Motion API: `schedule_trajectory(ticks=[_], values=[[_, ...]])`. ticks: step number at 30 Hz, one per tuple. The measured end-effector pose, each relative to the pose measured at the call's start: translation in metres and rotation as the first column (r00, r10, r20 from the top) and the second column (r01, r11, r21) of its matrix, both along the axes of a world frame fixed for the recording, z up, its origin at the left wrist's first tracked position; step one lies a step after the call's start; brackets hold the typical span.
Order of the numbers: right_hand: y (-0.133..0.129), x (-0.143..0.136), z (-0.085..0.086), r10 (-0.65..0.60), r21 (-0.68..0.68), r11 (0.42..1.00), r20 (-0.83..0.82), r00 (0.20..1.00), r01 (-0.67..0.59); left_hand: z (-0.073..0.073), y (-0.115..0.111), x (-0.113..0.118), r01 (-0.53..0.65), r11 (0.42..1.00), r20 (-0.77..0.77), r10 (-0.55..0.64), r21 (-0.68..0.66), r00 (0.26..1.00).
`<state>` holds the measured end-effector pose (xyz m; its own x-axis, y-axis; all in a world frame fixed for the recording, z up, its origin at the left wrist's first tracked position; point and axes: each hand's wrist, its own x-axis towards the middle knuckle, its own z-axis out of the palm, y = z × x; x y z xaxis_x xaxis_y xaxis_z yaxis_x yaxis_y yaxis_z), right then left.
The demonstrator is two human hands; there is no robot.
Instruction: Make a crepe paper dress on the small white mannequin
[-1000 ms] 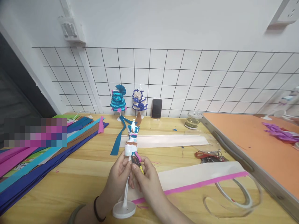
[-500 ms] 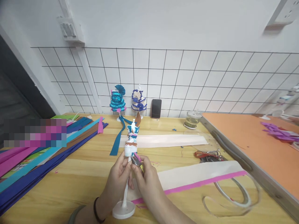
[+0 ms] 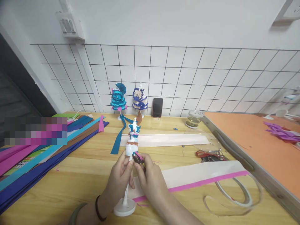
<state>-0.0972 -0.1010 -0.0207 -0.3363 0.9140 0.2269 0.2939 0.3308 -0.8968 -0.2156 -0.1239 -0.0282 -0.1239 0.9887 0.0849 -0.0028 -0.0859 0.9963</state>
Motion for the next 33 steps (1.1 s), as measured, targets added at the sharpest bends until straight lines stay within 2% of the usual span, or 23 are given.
schedule_trajectory(ticks=[2,4,7,9,10,11,13,16,18,20,22,24,26,28,30,32,33], values=[[0.001,-0.001,0.0,0.005,-0.024,1.0,-0.033,0.999,-0.005,0.0,0.0,0.0,-0.002,1.0,-0.015,0.002,0.0,1.0],[0.002,-0.004,0.001,0.041,-0.164,0.984,-0.175,0.984,-0.07,-0.002,0.001,-0.001,-0.007,1.0,-0.017,0.007,0.0,1.0],[0.002,-0.01,0.004,0.072,-0.419,0.872,-0.4,0.914,-0.252,-0.006,0.002,-0.002,-0.027,1.0,-0.021,0.026,-0.004,0.999],[0.001,-0.012,0.006,0.063,-0.488,0.809,-0.483,0.873,-0.328,-0.008,0.003,-0.002,-0.04,0.999,-0.021,0.04,0.006,0.999],[0.001,-0.013,0.006,0.061,-0.493,0.801,-0.498,0.865,-0.339,-0.008,0.003,-0.002,-0.043,0.999,-0.016,0.043,0.012,0.999],[0.001,-0.013,0.006,0.059,-0.487,0.809,-0.491,0.869,-0.33,-0.008,0.003,-0.002,-0.043,0.999,-0.011,0.043,0.017,0.999],[0.0,-0.011,0.005,0.064,-0.422,0.87,-0.415,0.908,-0.255,-0.008,0.002,-0.002,-0.04,0.999,-0.008,0.04,0.015,0.999],[0.001,-0.005,0.002,0.05,-0.168,0.983,-0.169,0.984,-0.079,-0.005,0.001,-0.001,-0.034,0.999,-0.028,0.034,0.004,0.999],[0.002,-0.001,0.0,0.008,0.007,1.0,0.028,1.0,-0.008,-0.004,0.001,-0.001,-0.038,0.999,-0.055,0.039,0.006,0.998],[0.004,0.002,0.0,-0.041,0.106,0.994,0.155,0.987,0.025,-0.004,0.001,-0.001,-0.042,0.999,-0.088,0.043,0.012,0.995],[0.005,0.001,0.001,-0.038,0.099,0.995,0.139,0.99,0.024,-0.003,0.001,-0.002,-0.041,0.999,-0.107,0.042,0.011,0.993],[0.006,-0.002,0.003,0.025,-0.057,0.998,-0.004,1.0,-0.025,-0.003,0.002,-0.003,-0.039,0.999,-0.117,0.039,0.006,0.992],[0.007,-0.006,0.005,0.095,-0.28,0.949,-0.178,0.979,-0.143,-0.003,0.002,-0.004,-0.041,0.999,-0.128,0.041,0.001,0.991],[0.008,-0.008,0.006,0.122,-0.392,0.894,-0.254,0.959,-0.218,-0.002,0.002,-0.004,-0.04,0.999,-0.141,0.04,0.001,0.989],[0.007,-0.007,0.007,0.119,-0.305,0.937,-0.177,0.977,-0.169,0.0,0.002,-0.004,-0.042,0.999,-0.151,0.041,-0.002,0.988],[0.006,-0.004,0.007,0.072,-0.097,0.993,0.015,0.997,-0.071,0.002,0.001,-0.004,-0.048,0.999,-0.175,0.047,-0.004,0.983],[0.005,-0.003,0.008,0.049,-0.004,0.999,0.12,0.992,-0.048,0.003,0.0,-0.004,-0.055,0.998,-0.194,0.054,-0.002,0.98]])
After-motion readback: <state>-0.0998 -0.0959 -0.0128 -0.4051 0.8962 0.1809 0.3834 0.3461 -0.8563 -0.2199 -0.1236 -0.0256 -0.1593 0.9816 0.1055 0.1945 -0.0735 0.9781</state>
